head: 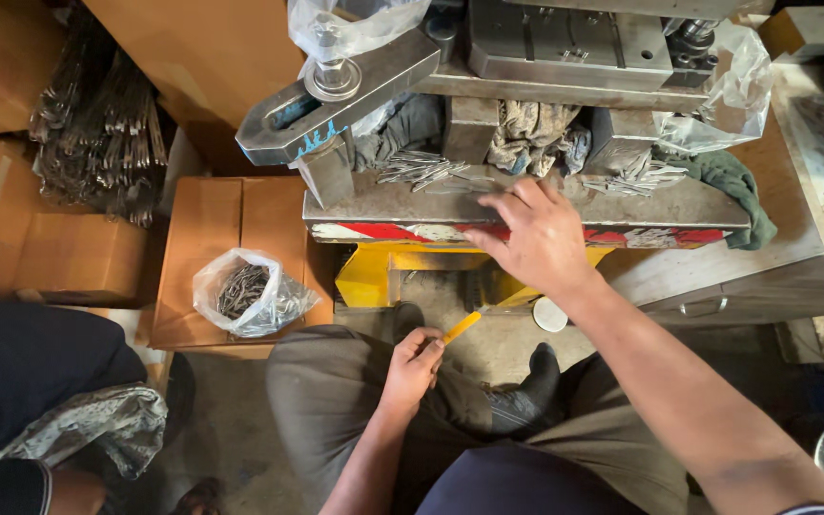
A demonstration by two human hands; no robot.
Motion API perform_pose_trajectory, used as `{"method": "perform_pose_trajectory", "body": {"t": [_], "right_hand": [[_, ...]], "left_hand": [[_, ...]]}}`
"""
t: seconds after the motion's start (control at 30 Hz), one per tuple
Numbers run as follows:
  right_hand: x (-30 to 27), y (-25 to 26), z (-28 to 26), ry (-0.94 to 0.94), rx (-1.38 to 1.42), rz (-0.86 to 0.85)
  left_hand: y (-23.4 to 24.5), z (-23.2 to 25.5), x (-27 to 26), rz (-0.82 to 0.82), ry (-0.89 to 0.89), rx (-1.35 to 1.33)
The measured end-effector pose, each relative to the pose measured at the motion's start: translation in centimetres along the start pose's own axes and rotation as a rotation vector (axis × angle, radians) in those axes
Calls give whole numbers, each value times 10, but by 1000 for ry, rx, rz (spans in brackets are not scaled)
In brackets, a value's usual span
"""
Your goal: The person repeatedly places small metal pins into a press machine, uses a yellow tool to assist, and removes the processed pins. The person handles the pins one at a time and cycles the press lever.
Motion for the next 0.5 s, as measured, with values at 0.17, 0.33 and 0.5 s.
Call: {"method": "perform_pose_trajectory", "body": {"t": [0.17, 0.33, 0.5], "right_hand": [[0, 2, 2, -6, 11, 2], [-1, 0, -1, -10, -21, 11], [1, 0, 1, -22, 23, 2]], "left_hand": [[-3, 1, 0, 12, 30, -19], [2, -6, 3, -3, 1, -2], [9, -16, 9, -24, -60, 43]]}}
Point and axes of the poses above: each hand's wrist, its own x-axis towards the middle knuckle, its own y-axis out of the back of the hand, z = x × y, the point moved 4 cm from there along x, towards the middle knuckle, and after that the axes turned 5 degrees about -x, right-handed, at the moved point
